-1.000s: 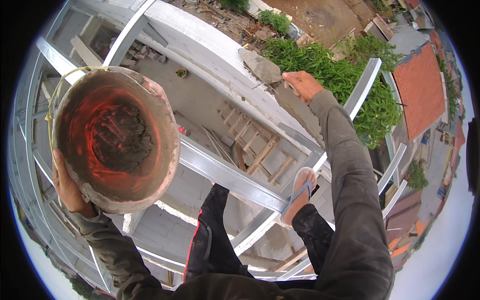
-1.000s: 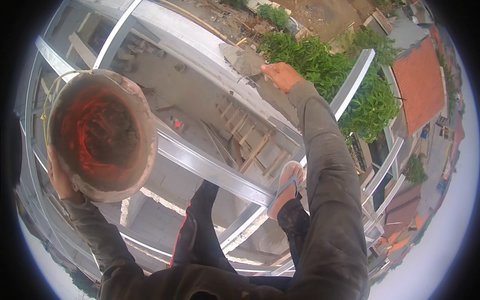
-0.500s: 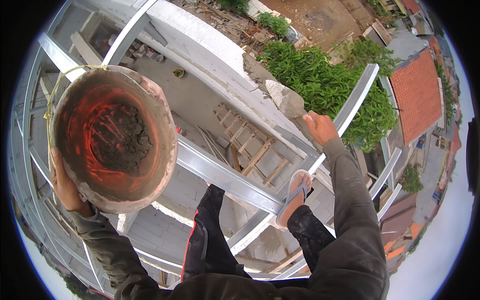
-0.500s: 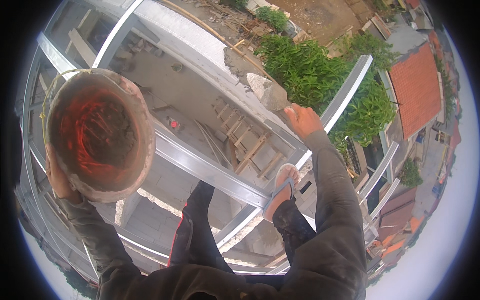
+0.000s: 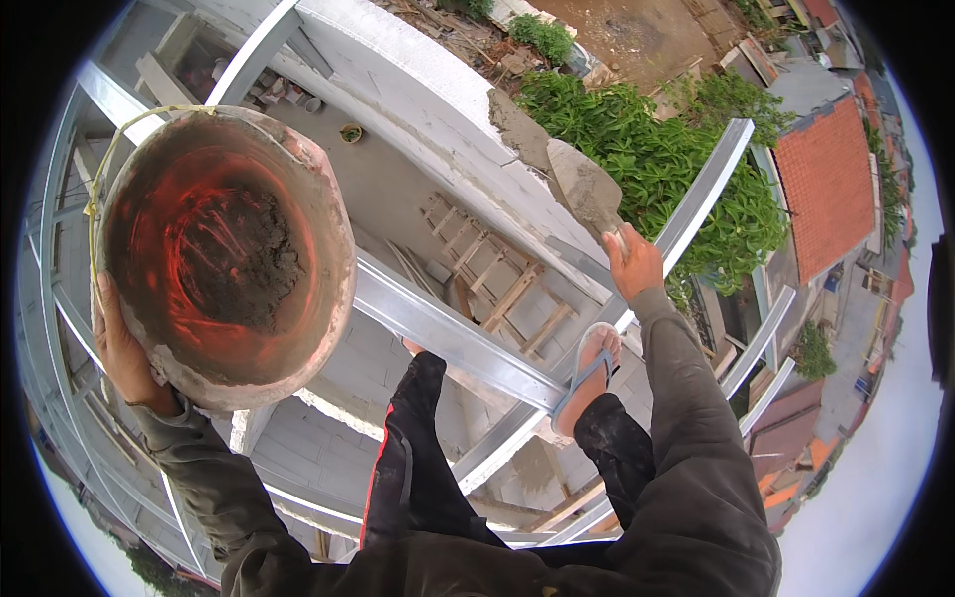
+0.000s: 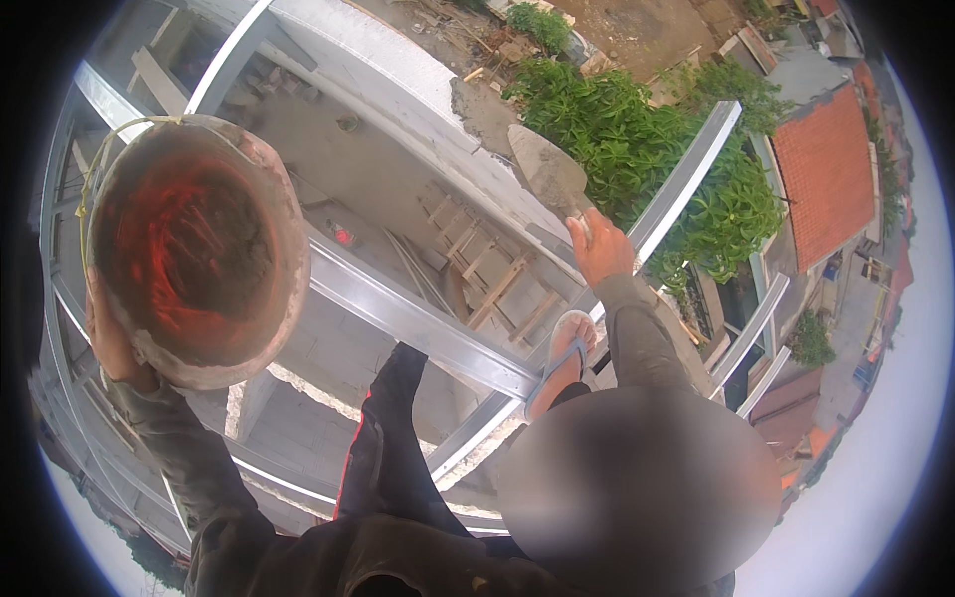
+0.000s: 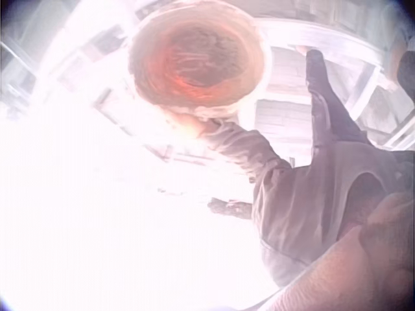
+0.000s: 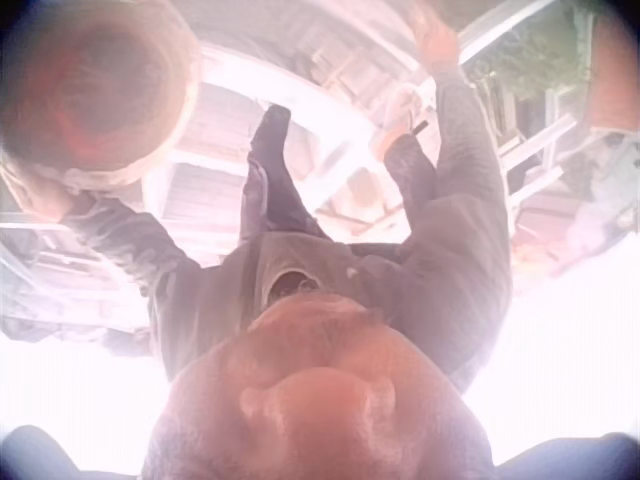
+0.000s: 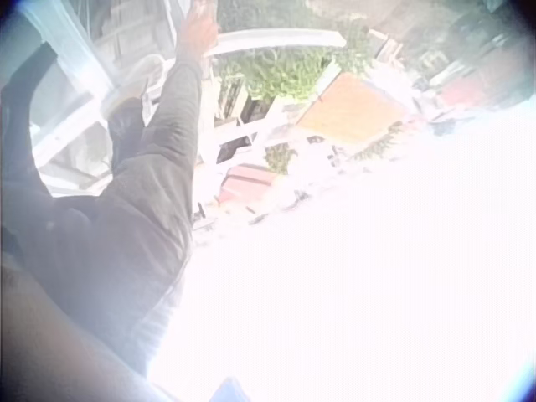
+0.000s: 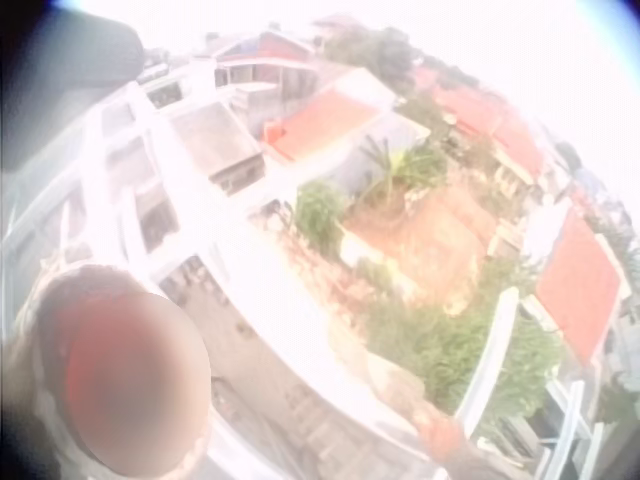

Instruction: The person scoops cement from a bucket using a trowel and applies it to a concrete wall edge. The person repeatedly smooths the cement along the wall while holding the bucket in the other hand.

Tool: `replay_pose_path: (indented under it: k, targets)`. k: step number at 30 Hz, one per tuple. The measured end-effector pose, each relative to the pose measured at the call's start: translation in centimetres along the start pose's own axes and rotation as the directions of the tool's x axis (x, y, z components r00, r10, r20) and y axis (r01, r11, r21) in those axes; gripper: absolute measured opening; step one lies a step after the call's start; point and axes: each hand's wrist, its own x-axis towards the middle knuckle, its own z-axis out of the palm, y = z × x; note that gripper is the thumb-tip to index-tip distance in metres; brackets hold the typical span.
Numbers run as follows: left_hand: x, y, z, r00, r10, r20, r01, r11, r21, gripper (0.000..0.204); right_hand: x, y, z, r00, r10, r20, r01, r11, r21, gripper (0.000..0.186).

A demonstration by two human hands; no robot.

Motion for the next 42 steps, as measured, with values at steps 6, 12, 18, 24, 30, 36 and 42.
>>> replay_pose_path:
  k: [6, 12, 18, 24, 30, 36, 42]
  targets:
    - [-0.7, 1.7, -1.0, 1.0, -0.007, -0.029, 0.007, 1.0, 0.001, 0.052, 1.3, -9.1, 3.6, 0.996, -0.074, 0.05, 0.071, 0.996, 0.06, 0.038]
    - [1.2, -0.5, -2.6, 0.999, 0.052, -0.008, -0.051, 0.992, 0.112, 0.053, -0.3, -3.6, 2.9, 0.996, 0.067, 0.057, -0.066, 0.998, -0.019, 0.041]
    - [0.5, -0.8, -3.5, 0.999, -0.004, -0.038, 0.007, 0.998, 0.057, 0.054, -2.5, -1.0, -1.6, 0.995, 0.074, -0.07, -0.066, 0.991, 0.116, 0.039]
    - [0.6, -0.5, -2.3, 1.0, -0.004, -0.022, 0.005, 0.998, 0.056, 0.055, 7.6, -8.3, 2.9, 0.973, 0.053, -0.224, 0.019, 0.951, 0.309, 0.038]
    - [0.5, 0.3, -2.0, 1.0, 0.01, -0.02, -0.007, 0.993, 0.118, 0.058, 10.9, -9.3, 6.9, 0.97, 0.005, -0.241, 0.0, 1.0, 0.02, 0.036]
    - [-0.4, 0.3, -2.3, 1.0, -0.015, -0.002, 0.015, 0.995, 0.099, 0.051, 9.3, -10.1, 3.6, 0.967, 0.028, -0.252, 0.023, 0.98, 0.197, 0.027]
    - [-0.1, -1.2, -3.0, 0.999, 0.008, -0.045, -0.006, 0.999, 0.047, 0.054, 11.1, -7.0, -2.7, 0.98, 0.193, 0.052, -0.159, 0.598, 0.785, 0.03]
